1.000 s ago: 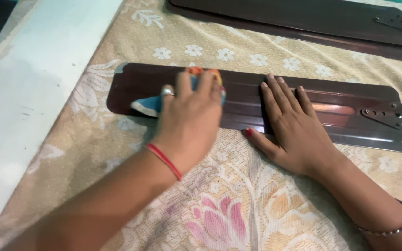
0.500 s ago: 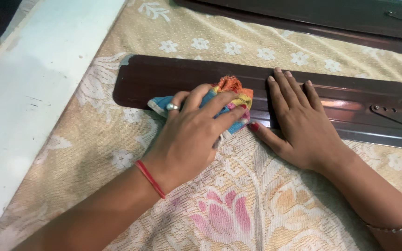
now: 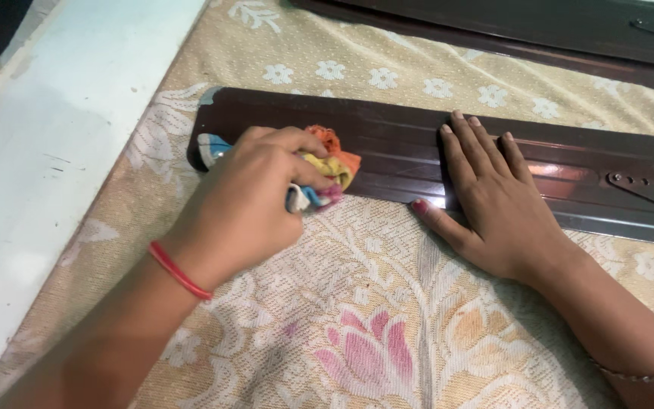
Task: The person wipes a dark brown ceiling fan blade with a multicolored cloth, moving along the length of the blade and flipping it to clean both sides. The person then repeats the process on a white fan blade.
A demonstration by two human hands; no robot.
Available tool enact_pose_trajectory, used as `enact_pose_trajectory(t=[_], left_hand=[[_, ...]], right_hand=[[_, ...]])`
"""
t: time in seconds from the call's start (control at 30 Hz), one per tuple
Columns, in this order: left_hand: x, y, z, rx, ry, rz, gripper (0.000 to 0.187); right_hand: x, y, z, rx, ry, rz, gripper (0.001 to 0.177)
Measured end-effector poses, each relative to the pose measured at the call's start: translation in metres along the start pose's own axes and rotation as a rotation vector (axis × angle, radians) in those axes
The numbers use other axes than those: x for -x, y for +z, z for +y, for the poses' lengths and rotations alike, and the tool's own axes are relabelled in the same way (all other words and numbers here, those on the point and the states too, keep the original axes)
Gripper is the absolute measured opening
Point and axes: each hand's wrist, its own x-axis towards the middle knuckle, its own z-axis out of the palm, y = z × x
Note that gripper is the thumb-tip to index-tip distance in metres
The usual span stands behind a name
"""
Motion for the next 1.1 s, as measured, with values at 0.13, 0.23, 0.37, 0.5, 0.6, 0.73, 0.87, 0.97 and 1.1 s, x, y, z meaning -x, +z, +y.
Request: enact_pose_trajectory(t=[0.13,0.23,0.37,0.5,0.6,0.73,0.87,0.97,1.1], left_hand=[[-0.001,-0.011,-0.007,-0.014,-0.119,-0.040,0.044],[-0.002,-0.015,-0.015,-0.088,-0.238,-0.036,0.024],[0.005,-0.026,-0.027,-0.388,-0.289,0.117,0.011],[0.006,-0.021,-0.026,-0.449,-0.027,0.397,0.037],[0.003,-0.005,-0.015,-0.198,0.114,0.342,0.040],[0.005,-0.002,-0.015,-0.108,-0.077,0.110,0.035],[0.006,-0.017,-0.028,-0.179,-0.266,0.129,0.033],[0.010,-0.026,-0.036,-0.238,-0.342,0.174,0.035],[0.011,-0.025,-0.042,-0.341,-0.431,0.285,0.035]], right_hand=[[0.000,0.001,0.000,0.011,0.007,-0.007,0.096],[0.000,0.001,0.000,0.011,0.004,-0.009,0.095],[0.000,0.000,-0.001,0.015,0.001,0.001,0.094],[-0.001,-0.002,-0.002,0.021,-0.016,0.030,0.093],[0.001,-0.003,-0.002,0.014,-0.003,0.028,0.092],[0.000,-0.003,-0.002,0.023,0.000,0.024,0.092],[0.000,-0.002,-0.002,0.034,0.002,0.020,0.092],[0.001,-0.001,-0.001,0.022,-0.007,0.014,0.092],[0.001,-0.001,-0.001,0.016,0.001,0.005,0.093]])
